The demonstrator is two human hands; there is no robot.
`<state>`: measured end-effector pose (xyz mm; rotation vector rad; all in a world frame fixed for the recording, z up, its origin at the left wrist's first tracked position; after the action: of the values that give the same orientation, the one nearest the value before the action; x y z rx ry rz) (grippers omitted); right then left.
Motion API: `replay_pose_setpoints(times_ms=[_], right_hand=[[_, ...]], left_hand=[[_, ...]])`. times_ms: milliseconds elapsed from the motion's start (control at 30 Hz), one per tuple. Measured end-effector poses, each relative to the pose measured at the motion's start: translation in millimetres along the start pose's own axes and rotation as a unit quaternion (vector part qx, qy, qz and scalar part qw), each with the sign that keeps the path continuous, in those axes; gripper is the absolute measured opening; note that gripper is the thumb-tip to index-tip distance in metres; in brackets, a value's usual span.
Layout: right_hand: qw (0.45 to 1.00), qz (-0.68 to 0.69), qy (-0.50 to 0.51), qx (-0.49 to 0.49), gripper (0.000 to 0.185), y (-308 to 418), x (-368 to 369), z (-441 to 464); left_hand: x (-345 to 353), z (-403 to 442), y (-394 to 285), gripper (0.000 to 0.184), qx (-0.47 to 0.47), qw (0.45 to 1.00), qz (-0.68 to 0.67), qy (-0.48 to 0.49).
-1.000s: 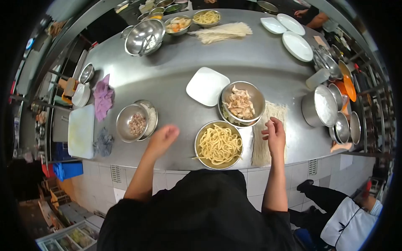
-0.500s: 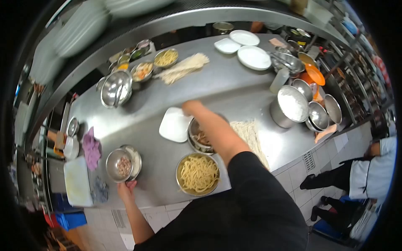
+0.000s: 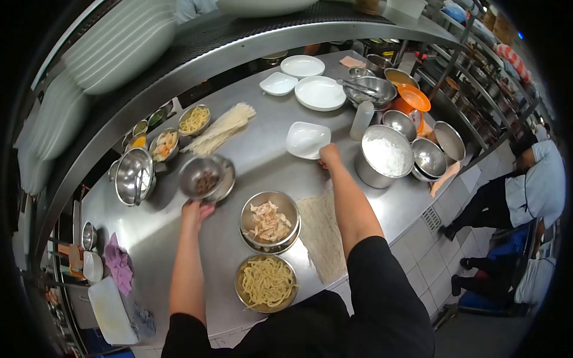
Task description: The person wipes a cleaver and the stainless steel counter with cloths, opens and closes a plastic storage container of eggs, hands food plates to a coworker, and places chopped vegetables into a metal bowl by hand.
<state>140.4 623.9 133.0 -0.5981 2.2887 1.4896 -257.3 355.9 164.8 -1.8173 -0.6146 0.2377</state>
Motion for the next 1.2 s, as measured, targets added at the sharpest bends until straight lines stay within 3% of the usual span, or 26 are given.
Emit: replay_pose_setpoints(times_ms=[133,233,300,333,400,433,467,500,567,633,700,800,933,1000,1033,1100,1200], right_hand=[[0.998,0.042,-0.018,0.034,0.020,-4.1,-32.8,14.6],[0.995,0.096,-0.002,-0.010,0.024,-1.5,-38.8,15.1],[0.966,0.248,0.067,-0.006,0.041,-1.6,-38.7,7.4],[0.966,0.247,0.071,0.006,0.041,-9.0,-41.2,-2.2],[0.982,0.158,0.082,-0.065,0.055,-13.6,-49.4,-28.3],[0.988,0.102,0.073,-0.089,0.054,-20.9,-55.1,-51.4],[0.982,-0.035,0.010,-0.184,0.051,-50.8,-58.8,-55.2],[0.973,-0.061,-0.004,-0.224,0.044,-51.4,-68.0,-98.3],[0.935,-0.121,-0.051,-0.330,0.038,-59.1,-76.6,-177.8],[0.899,-0.186,-0.036,-0.396,0.045,-79.0,-72.9,-232.1],[0.902,-0.208,0.042,-0.376,0.058,-90.4,-58.2,-278.2],[0.891,-0.261,0.031,-0.371,0.067,-102.9,-27.8,-307.9],[0.863,-0.325,0.018,-0.385,0.073,-116.7,2.0,-304.4],[0.854,-0.342,0.026,-0.392,0.073,-113.0,8.6,-303.9],[0.849,-0.356,0.038,-0.389,0.073,-109.5,13.3,-302.8],[0.840,-0.358,0.040,-0.406,0.072,-109.5,17.8,-297.9],[0.826,-0.352,0.053,-0.438,0.071,-101.7,30.6,-290.2]], left_hand=[[100.5,85.3,-1.5,0.025,-0.008,0.999,-0.022,0.037],[158.4,121.1,0.2,0.021,0.004,0.996,-0.045,0.075],[185.8,131.6,-1.5,0.023,0.019,0.995,-0.039,0.094],[191.2,131.8,0.7,0.025,0.035,0.993,-0.035,0.111],[188.3,121.8,-7.1,0.031,0.027,0.990,0.067,0.118],[180.2,114.5,-14.0,0.033,0.028,0.986,0.127,0.109],[165.9,100.4,-18.4,0.035,0.025,0.977,0.186,0.099],[146.9,73.5,-22.1,0.035,0.001,0.979,0.186,0.085],[110.9,19.5,-34.8,0.039,0.098,0.937,0.316,0.112],[61.7,-43.6,-15.9,0.042,0.186,0.888,0.383,0.176],[53.3,-130.3,-19.8,0.050,0.065,0.876,0.396,0.269],[67.6,-203.6,-18.1,0.058,0.047,0.845,0.473,0.245],[76.7,-208.0,3.9,0.062,0.123,0.812,0.526,0.221],[77.7,-198.8,17.8,0.055,0.200,0.792,0.545,0.188],[75.8,-193.3,26.7,0.055,0.204,0.795,0.546,0.170],[70.6,-186.7,38.5,0.046,0.186,0.810,0.506,0.229],[59.1,-196.7,39.3,0.041,0.171,0.837,0.489,0.176]])
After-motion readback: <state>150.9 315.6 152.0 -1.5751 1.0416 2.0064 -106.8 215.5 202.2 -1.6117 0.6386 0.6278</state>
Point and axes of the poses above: each hand's wrist, its own z-axis towards the middle knuckle, its own x-axis out of the palm, y = z × x, the point moved 1 cm from there along z, towards the middle knuckle, and after that the axes turned 3 degrees about y, right-handed, at the moved point
